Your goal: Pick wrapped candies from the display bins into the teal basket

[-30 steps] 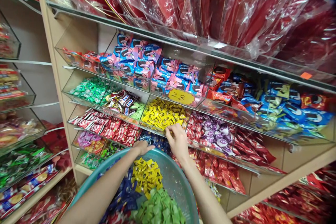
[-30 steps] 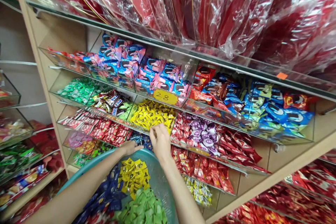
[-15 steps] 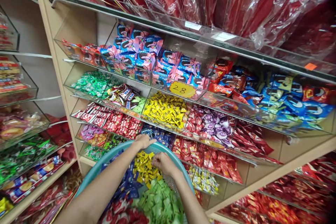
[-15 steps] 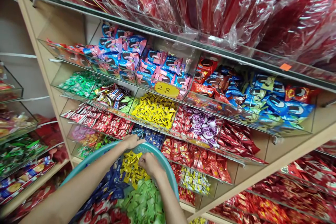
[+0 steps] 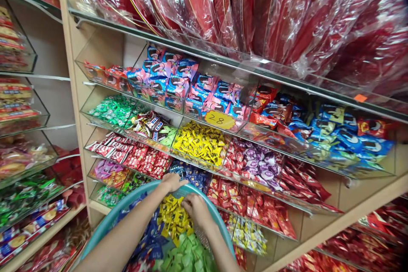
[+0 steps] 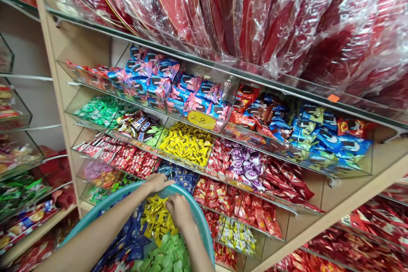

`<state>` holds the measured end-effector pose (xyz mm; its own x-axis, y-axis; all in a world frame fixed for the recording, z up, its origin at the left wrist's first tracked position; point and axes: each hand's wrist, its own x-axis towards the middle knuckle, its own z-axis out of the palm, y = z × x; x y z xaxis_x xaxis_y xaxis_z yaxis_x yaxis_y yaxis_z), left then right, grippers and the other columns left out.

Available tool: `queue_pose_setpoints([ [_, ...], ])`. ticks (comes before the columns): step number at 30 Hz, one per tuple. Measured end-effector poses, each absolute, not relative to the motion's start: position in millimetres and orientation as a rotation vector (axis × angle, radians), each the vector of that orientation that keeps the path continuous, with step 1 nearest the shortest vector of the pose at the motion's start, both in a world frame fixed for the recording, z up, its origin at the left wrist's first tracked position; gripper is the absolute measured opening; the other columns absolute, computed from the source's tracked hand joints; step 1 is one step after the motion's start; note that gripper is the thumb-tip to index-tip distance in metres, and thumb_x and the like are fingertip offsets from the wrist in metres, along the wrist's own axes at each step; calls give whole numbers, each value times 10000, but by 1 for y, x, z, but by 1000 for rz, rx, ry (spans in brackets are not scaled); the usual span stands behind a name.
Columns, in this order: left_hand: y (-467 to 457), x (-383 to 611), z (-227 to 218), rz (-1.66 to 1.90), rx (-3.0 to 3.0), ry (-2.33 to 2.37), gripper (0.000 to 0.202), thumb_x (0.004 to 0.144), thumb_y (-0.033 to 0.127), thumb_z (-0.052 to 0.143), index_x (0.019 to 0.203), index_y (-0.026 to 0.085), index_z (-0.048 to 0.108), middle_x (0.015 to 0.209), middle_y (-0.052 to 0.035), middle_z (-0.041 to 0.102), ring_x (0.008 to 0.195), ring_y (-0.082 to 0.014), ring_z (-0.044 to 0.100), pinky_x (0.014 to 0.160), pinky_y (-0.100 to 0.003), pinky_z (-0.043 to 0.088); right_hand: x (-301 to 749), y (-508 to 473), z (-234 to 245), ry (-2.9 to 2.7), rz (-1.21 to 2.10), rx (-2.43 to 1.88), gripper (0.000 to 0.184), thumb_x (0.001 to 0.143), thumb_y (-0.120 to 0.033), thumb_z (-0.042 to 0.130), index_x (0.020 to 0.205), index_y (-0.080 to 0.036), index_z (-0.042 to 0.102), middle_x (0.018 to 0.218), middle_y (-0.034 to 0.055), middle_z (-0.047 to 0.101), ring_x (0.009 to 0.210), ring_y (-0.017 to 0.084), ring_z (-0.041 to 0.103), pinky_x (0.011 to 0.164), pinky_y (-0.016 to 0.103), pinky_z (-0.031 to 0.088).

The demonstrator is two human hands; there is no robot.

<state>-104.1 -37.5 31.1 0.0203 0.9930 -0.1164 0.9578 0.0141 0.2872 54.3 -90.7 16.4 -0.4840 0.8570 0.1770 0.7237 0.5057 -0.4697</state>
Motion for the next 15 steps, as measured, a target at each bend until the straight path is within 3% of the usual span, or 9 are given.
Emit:
queue_pose_setpoints([
  [9, -29, -104, 22, 215, 2033, 2036, 744, 657, 758, 224, 857, 181, 648, 956, -138, 637, 934, -292, 565, 776, -359, 419, 70, -85, 14, -2090, 145, -1403, 195, 774, -233, 435, 900, -220, 583, 959, 60, 540, 885, 199, 476, 749, 301, 348],
  [15, -24, -101, 21, 186, 2025, 2006, 735, 667, 734, 236, 899, 169, 644, 994, -141, 625, 957, -286, 556, 791, -347, 415, 85, -80, 0, -2003, 224, -1563, 267, 761, -255, 447, 1008, -242, 548, 1057, 74, 520, 998, 243, 447, 811, 346, 338],
])
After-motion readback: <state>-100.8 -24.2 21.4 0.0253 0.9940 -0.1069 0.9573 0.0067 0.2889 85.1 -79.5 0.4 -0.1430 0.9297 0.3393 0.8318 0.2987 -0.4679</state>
